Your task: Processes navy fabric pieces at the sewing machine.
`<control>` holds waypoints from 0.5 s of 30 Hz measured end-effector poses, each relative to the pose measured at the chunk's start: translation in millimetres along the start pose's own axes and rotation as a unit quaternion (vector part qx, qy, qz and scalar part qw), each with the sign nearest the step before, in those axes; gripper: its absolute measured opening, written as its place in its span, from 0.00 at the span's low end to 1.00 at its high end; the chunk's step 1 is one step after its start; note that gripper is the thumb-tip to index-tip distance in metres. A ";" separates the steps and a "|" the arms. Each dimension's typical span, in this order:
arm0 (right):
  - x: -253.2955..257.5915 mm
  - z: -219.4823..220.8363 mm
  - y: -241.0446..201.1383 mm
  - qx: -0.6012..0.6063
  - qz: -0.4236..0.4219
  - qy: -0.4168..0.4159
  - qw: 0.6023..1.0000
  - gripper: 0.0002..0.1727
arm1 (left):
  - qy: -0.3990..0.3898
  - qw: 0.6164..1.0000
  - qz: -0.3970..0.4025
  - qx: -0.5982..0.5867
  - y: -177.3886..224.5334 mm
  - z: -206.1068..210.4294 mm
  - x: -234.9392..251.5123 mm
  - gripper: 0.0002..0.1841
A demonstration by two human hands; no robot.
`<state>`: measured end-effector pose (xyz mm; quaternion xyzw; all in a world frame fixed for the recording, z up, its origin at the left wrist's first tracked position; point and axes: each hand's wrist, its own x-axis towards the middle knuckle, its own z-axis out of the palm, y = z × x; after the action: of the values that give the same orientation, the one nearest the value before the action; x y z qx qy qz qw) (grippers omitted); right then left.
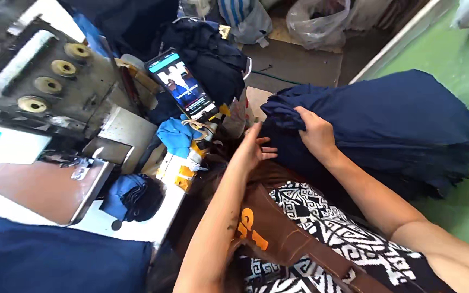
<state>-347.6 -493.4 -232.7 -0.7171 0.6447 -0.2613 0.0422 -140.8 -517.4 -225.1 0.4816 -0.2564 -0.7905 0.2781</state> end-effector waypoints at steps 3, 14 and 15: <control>-25.1 -0.3 -6.6 0.011 -0.061 0.039 0.997 0.25 | -0.033 0.999 0.031 -0.003 13.8 30.2 14.2 0.34; -76.8 4.7 6.3 0.586 0.236 0.049 0.774 0.17 | 0.042 0.981 0.186 0.041 85.8 108.4 -18.0 0.31; -71.4 -18.8 -3.2 0.663 0.284 0.099 0.686 0.16 | 0.024 0.978 0.205 0.023 93.4 111.6 -34.2 0.30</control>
<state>-355.0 -420.1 -238.1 -0.2548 0.4766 -0.6653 0.5151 -210.6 -545.2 -95.9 0.4441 -0.3614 -0.6985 0.4293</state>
